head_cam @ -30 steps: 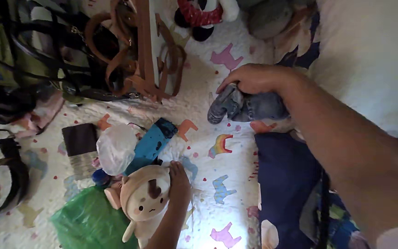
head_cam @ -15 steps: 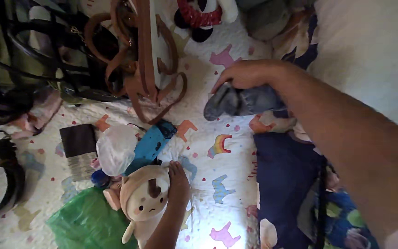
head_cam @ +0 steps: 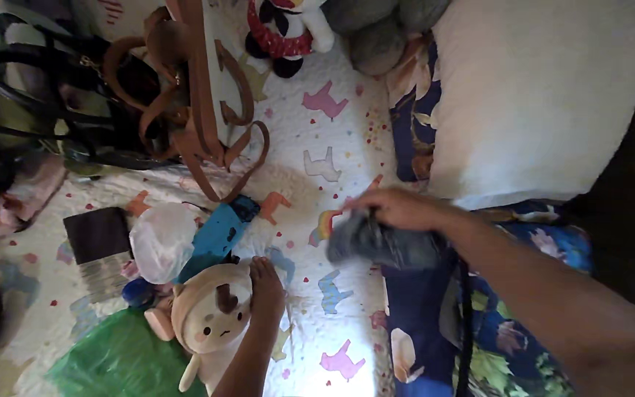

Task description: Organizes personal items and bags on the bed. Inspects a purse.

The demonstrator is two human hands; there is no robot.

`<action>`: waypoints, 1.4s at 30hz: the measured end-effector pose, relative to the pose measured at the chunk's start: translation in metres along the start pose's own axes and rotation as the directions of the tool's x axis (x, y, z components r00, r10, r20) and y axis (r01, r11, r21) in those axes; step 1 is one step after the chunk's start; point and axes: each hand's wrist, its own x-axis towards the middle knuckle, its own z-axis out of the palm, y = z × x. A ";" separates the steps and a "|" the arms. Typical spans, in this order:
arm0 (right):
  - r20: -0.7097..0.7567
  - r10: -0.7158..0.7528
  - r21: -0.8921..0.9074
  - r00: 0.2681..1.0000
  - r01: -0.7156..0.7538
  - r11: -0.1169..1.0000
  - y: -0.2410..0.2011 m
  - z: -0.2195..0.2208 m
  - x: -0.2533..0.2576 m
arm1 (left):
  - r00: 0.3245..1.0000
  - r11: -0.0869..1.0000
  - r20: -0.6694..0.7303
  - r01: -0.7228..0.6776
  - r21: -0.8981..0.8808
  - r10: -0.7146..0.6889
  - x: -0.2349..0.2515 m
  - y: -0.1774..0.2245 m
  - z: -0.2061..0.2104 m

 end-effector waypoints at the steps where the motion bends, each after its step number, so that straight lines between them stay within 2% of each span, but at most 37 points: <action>1: -0.196 0.058 -0.012 0.979 -0.062 0.998 0.004 -0.015 0.001 | 1.000 1.000 0.001 -0.002 0.008 0.002 0.000 0.000 0.000; 2: -0.407 0.116 -0.015 0.906 -0.134 0.991 0.014 -0.029 0.010 | 1.000 1.000 -0.007 -0.003 0.010 0.003 0.000 0.000 0.000; 3: -0.541 0.214 0.019 0.813 -0.243 0.970 0.023 -0.046 0.025 | 1.000 1.000 -0.022 -0.005 0.007 0.005 0.000 0.000 0.002; 5: -0.673 0.386 0.069 0.631 -0.466 0.882 0.048 -0.070 0.063 | 1.000 1.000 -0.029 -0.003 0.014 0.003 0.001 0.000 0.003; 6: -0.697 0.446 0.091 0.561 -0.548 0.831 0.060 -0.072 0.085 | 1.000 1.000 -0.024 0.002 0.020 -0.001 0.001 -0.001 0.003; 7: -0.701 0.480 0.091 0.528 -0.601 0.794 0.069 -0.067 0.105 | 1.000 1.000 -0.027 0.004 0.023 -0.004 0.000 -0.001 0.004; 8: -0.679 0.493 0.065 0.544 -0.624 0.779 0.070 -0.060 0.119 | 0.999 1.000 -0.037 0.006 0.022 -0.005 0.000 -0.001 0.003; 9: -0.618 0.489 0.017 0.615 -0.611 0.791 0.061 -0.054 0.125 | 0.999 1.000 -0.041 0.003 0.025 -0.002 0.000 -0.001 0.003; 10: -0.504 0.463 -0.034 0.729 -0.553 0.833 0.045 -0.050 0.119 | 0.999 1.000 -0.034 -0.002 0.027 0.003 -0.002 -0.002 0.003; 12: -0.233 0.285 -0.112 0.930 -0.317 0.942 0.034 -0.045 0.095 | 1.000 1.000 -0.024 -0.005 0.024 0.005 -0.006 -0.002 0.002; 13: -0.117 0.196 -0.106 0.974 -0.208 0.972 0.026 -0.048 0.079 | 1.000 1.000 -0.027 -0.004 0.015 0.005 -0.006 -0.002 0.001; 14: -0.062 0.145 -0.060 0.987 -0.149 0.987 0.018 -0.054 0.064 | 0.999 1.000 -0.034 0.001 0.009 -0.001 -0.005 -0.001 0.001; 15: -0.097 0.106 -0.014 0.990 -0.108 0.994 0.015 -0.060 0.055 | 0.999 1.000 -0.035 0.009 0.009 -0.009 -0.004 0.001 0.001; 17: -0.337 0.103 0.022 0.936 -0.102 0.995 0.016 -0.076 0.056 | 0.999 0.999 -0.027 0.025 0.026 -0.025 -0.003 0.003 0.002; 20: -0.632 0.252 0.069 0.733 -0.271 0.960 0.015 -0.103 0.097 | 1.000 0.999 -0.023 0.022 0.028 -0.021 -0.002 0.002 0.000; 22: -0.682 0.330 0.083 0.653 -0.379 0.922 0.013 -0.114 0.130 | 1.000 1.000 -0.023 0.013 0.005 -0.013 0.000 0.001 0.001; 25: -0.702 0.361 0.040 0.614 -0.472 0.881 0.045 -0.115 0.182 | 0.999 1.000 -0.026 0.019 -0.023 -0.020 0.004 0.000 0.005; 26: -0.674 0.366 0.035 0.642 -0.468 0.883 0.049 -0.113 0.189 | 1.000 0.999 -0.020 0.023 -0.027 -0.023 0.004 0.000 0.005; 28: -0.543 0.305 -0.064 0.782 -0.401 0.914 0.052 -0.111 0.184 | 1.000 0.999 -0.012 0.022 -0.028 -0.022 0.004 0.001 0.003; 30: -0.271 0.140 -0.210 0.952 -0.201 0.957 0.058 -0.112 0.161 | 1.000 1.000 -0.006 0.023 -0.012 -0.023 0.005 0.002 0.002; 31: -0.094 0.043 -0.236 0.995 -0.064 0.970 0.055 -0.115 0.145 | 1.000 1.000 -0.014 0.021 -0.005 -0.021 0.004 0.003 0.003; 32: 0.013 -0.044 -0.208 0.999 0.046 0.977 0.046 -0.118 0.126 | 1.000 1.000 -0.020 0.020 -0.005 -0.020 0.004 0.004 0.004; 33: -0.002 -0.095 -0.155 0.995 0.094 0.983 0.035 -0.121 0.111 | 1.000 1.000 -0.018 0.023 -0.002 -0.024 0.004 0.005 0.004; 34: -0.126 -0.119 -0.120 0.985 0.104 0.987 0.027 -0.125 0.102 | 1.000 1.000 -0.015 0.026 0.000 -0.026 0.004 0.005 0.003; 35: -0.315 -0.108 -0.089 0.943 0.084 0.993 0.020 -0.127 0.101 | 0.999 1.000 -0.007 0.031 -0.001 -0.031 0.004 0.004 0.003; 37: -0.598 0.018 -0.047 0.801 -0.058 0.997 0.013 -0.127 0.125 | 1.000 1.000 -0.004 0.030 0.004 -0.030 0.004 0.004 0.002; 38: -0.662 0.056 -0.053 0.748 -0.122 0.991 0.016 -0.121 0.144 | 1.000 1.000 -0.004 0.029 0.008 -0.029 0.004 0.004 0.002; 39: -0.667 0.055 -0.089 0.743 -0.152 0.984 0.019 -0.106 0.162 | 1.000 0.999 0.002 0.029 0.018 -0.029 0.003 0.004 0.002; 40: -0.604 0.042 -0.136 0.796 -0.154 0.979 0.018 -0.082 0.174 | 1.000 0.999 0.004 0.030 0.026 -0.030 0.003 0.004 0.002; 41: -0.488 -0.009 -0.217 0.873 -0.111 0.970 0.013 -0.053 0.174 | 1.000 0.999 -0.005 0.025 0.023 -0.025 0.002 0.004 0.002; 42: -0.307 -0.080 -0.293 0.948 -0.014 0.956 0.002 -0.025 0.161 | 1.000 1.000 -0.011 0.020 0.017 -0.020 0.002 0.004 0.002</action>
